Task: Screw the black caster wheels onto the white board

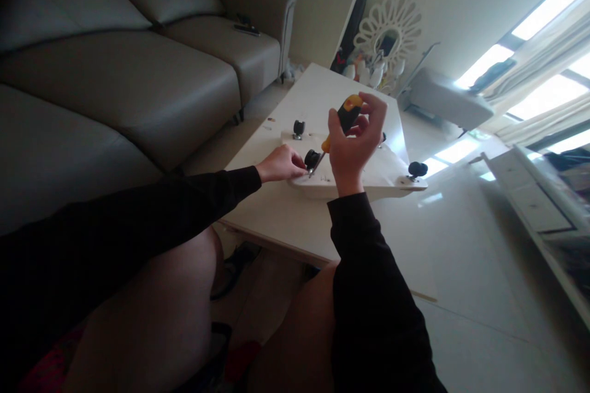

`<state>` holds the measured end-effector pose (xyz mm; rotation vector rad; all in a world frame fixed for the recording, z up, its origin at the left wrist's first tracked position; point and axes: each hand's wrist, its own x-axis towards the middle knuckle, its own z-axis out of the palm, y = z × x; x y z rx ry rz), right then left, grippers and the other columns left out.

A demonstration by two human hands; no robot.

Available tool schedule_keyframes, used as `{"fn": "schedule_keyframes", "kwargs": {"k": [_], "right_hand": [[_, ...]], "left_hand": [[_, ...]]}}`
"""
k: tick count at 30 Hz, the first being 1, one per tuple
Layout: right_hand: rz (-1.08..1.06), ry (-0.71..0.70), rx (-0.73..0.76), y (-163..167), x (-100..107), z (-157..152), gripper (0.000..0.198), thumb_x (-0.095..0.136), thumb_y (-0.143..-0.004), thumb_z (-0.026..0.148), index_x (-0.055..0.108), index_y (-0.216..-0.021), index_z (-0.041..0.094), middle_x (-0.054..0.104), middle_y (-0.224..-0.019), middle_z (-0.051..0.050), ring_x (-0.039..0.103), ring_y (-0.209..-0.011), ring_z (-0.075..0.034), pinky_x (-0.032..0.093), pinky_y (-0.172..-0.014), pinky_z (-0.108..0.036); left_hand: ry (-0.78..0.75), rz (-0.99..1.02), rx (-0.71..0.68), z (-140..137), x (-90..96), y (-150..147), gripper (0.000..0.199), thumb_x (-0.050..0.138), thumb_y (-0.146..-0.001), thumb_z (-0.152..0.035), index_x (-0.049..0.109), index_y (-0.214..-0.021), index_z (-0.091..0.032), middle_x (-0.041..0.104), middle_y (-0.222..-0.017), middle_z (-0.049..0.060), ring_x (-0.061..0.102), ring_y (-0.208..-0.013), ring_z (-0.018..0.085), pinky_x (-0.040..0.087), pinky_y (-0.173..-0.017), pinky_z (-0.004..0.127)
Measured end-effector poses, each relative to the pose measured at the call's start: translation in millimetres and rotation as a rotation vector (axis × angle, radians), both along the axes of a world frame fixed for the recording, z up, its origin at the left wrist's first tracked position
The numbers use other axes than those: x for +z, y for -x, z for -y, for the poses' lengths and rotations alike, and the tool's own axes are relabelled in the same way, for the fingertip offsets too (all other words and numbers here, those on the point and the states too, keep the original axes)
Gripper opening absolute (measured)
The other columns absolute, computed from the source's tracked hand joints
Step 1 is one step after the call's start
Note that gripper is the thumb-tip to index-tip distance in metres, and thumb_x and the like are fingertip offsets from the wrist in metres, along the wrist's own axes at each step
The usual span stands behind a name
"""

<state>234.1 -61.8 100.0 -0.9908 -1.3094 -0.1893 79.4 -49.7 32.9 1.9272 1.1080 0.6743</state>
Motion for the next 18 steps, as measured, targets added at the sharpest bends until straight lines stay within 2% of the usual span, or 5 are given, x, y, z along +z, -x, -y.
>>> {"fn": "schedule_keyframes", "kwargs": {"k": [5, 11, 18], "right_hand": [[0.020, 0.019, -0.040, -0.6, 0.0, 0.2, 0.040, 0.070, -0.082, 0.043, 0.051, -0.115, 0.031, 0.055, -0.100, 0.003, 0.063, -0.080, -0.010, 0.050, -0.062, -0.025], [0.008, 0.017, -0.002, 0.5, 1.4, 2.2, 0.040, 0.072, -0.081, 0.040, 0.052, -0.114, 0.030, 0.055, -0.102, 0.002, 0.061, -0.080, -0.010, 0.047, -0.059, -0.023], [0.013, 0.051, -0.026, 0.5, 0.0, 1.5, 0.041, 0.071, -0.081, 0.045, 0.050, -0.114, 0.031, 0.055, -0.105, 0.001, 0.064, -0.085, -0.011, 0.048, -0.059, -0.023]], "left_hand": [[-0.023, -0.023, 0.027, 1.7, -0.6, -1.4, 0.012, 0.083, -0.080, -0.020, 0.084, -0.086, -0.010, 0.080, -0.084, 0.012, 0.070, -0.074, 0.019, 0.053, -0.073, 0.032], [-0.093, -0.085, 0.061, 1.9, -2.7, -2.9, 0.019, 0.086, -0.080, -0.031, 0.084, -0.083, -0.012, 0.080, -0.083, 0.011, 0.070, -0.073, 0.019, 0.052, -0.073, 0.034], [-0.087, -0.022, 0.007, 0.6, -3.5, -1.0, 0.015, 0.083, -0.081, -0.024, 0.085, -0.087, -0.011, 0.081, -0.084, 0.012, 0.072, -0.074, 0.020, 0.052, -0.074, 0.033]]}}
